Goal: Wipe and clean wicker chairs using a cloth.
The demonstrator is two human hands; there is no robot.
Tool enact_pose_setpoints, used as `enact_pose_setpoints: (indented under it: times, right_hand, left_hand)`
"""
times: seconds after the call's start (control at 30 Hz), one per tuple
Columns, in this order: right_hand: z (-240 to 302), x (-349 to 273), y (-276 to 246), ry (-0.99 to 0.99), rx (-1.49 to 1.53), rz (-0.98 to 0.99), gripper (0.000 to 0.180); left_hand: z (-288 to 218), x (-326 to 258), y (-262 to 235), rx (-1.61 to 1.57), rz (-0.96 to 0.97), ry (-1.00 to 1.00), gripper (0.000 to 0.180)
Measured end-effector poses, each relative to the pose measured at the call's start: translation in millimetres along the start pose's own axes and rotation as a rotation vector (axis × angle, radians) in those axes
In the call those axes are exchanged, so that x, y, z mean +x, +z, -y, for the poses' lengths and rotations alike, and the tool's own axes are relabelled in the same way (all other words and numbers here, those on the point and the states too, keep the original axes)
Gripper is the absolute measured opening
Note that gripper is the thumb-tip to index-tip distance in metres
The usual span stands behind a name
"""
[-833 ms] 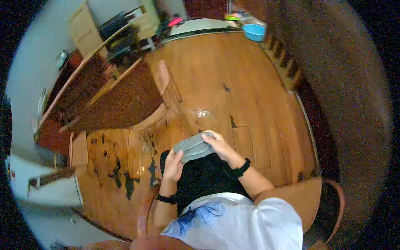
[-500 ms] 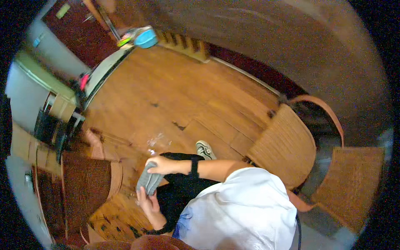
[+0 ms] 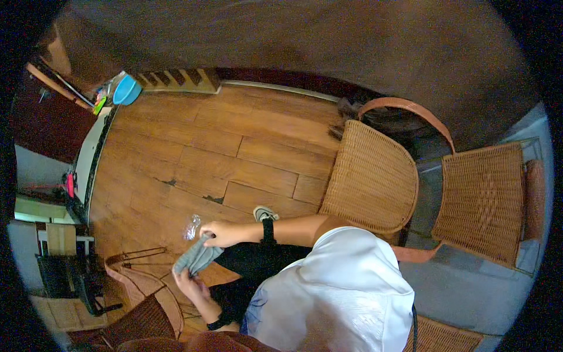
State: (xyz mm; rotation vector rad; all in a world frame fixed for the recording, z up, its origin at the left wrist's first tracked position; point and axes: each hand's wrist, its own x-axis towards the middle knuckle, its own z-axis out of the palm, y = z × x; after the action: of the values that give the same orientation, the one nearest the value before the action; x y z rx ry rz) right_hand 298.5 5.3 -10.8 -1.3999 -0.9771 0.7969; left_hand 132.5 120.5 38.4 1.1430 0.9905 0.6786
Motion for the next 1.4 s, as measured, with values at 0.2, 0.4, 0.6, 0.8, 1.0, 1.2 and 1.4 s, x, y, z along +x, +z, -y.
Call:
enact_pose_setpoints:
  times: [0.2,0.4,0.6,0.8,1.0,1.2,1.4]
  right_hand:
    - [-15.0,-32.2,-37.7,0.067,-0.125,0.006,0.016]
    - [-38.1,-111.7,-85.3,0.455,-0.592,-0.12,0.021]
    - [50.9,-229.7,-122.2,1.041,-0.922,0.146,0.052]
    - [63.0,-312.2,-110.0,1.328,-0.533,0.274,0.064]
    - [45.6,-348.3,-91.6,1.309,0.035,-0.316,0.027]
    - [43.6,-327.5,-100.8,1.187,-0.032,-0.408,0.015]
    - [34.9,-232.3,-151.7,0.978,-0.186,-0.43,0.024]
  left_hand:
    - [-31.8,89.0,-86.0,0.702,-0.076,0.562,0.042]
    - [-66.6,99.3,-129.2,1.32,-0.346,0.48,0.073]
    - [-58.4,97.0,-155.1,1.489,-0.306,0.492,0.075]
    - [-56.9,102.9,-159.4,1.438,-0.356,0.472,0.069]
    - [-47.1,112.2,-168.2,1.615,-0.458,0.374,0.067]
    - [-43.0,106.5,-176.3,1.648,-0.385,0.508,0.04]
    - [-32.1,71.3,-187.3,1.498,-0.341,0.554,0.02]
